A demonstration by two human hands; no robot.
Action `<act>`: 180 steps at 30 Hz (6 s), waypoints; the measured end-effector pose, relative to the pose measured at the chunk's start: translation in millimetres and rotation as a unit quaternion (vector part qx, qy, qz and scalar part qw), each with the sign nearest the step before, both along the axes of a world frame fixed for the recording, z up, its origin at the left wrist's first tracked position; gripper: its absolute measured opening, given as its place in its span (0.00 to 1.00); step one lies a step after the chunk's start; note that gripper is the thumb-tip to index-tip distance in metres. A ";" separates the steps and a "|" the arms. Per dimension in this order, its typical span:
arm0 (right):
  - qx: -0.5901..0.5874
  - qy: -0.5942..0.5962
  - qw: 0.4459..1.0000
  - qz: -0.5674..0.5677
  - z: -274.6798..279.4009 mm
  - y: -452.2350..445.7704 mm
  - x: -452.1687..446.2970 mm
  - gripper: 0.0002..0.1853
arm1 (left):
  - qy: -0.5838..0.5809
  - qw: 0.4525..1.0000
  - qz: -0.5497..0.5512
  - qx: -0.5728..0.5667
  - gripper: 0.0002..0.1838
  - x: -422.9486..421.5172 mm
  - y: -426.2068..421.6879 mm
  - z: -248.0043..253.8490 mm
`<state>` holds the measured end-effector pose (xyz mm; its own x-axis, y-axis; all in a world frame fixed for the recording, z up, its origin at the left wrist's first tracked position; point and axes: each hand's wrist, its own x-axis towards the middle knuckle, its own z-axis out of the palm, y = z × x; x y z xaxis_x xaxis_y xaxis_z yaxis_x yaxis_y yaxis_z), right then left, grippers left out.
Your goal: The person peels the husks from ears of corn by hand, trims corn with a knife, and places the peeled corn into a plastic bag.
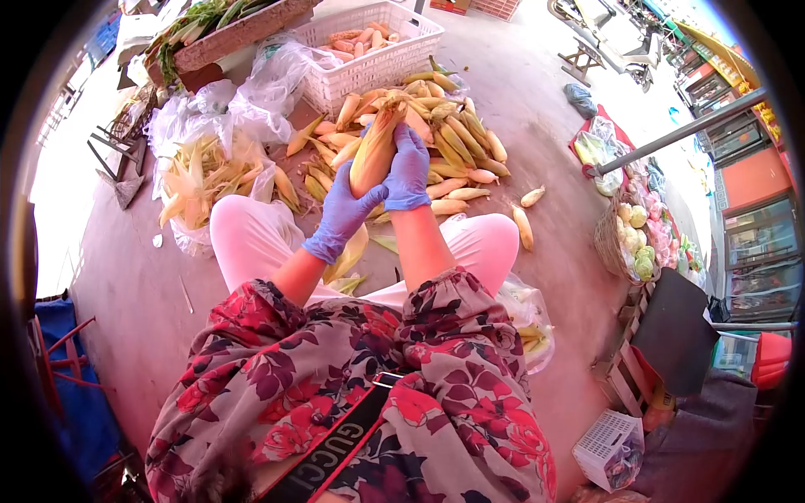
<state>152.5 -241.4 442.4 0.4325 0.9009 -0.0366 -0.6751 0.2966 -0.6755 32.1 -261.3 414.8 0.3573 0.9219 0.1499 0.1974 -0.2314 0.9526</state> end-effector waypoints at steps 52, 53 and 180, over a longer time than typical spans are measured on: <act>-0.062 -0.711 0.699 -0.055 -42.9 -15.8 10.5 0.28 | 0.242 0.889 -0.081 0.380 0.21 -44.2 41.4 22.6; -0.107 -0.568 0.816 0.000 -42.2 -17.2 10.9 0.25 | 0.187 0.933 -0.069 0.298 0.21 -42.0 36.5 20.3; 0.078 -0.055 0.995 -0.025 -3.5 -40.3 -29.4 0.14 | 0.099 0.991 -0.035 -0.077 0.16 -36.3 35.4 -30.3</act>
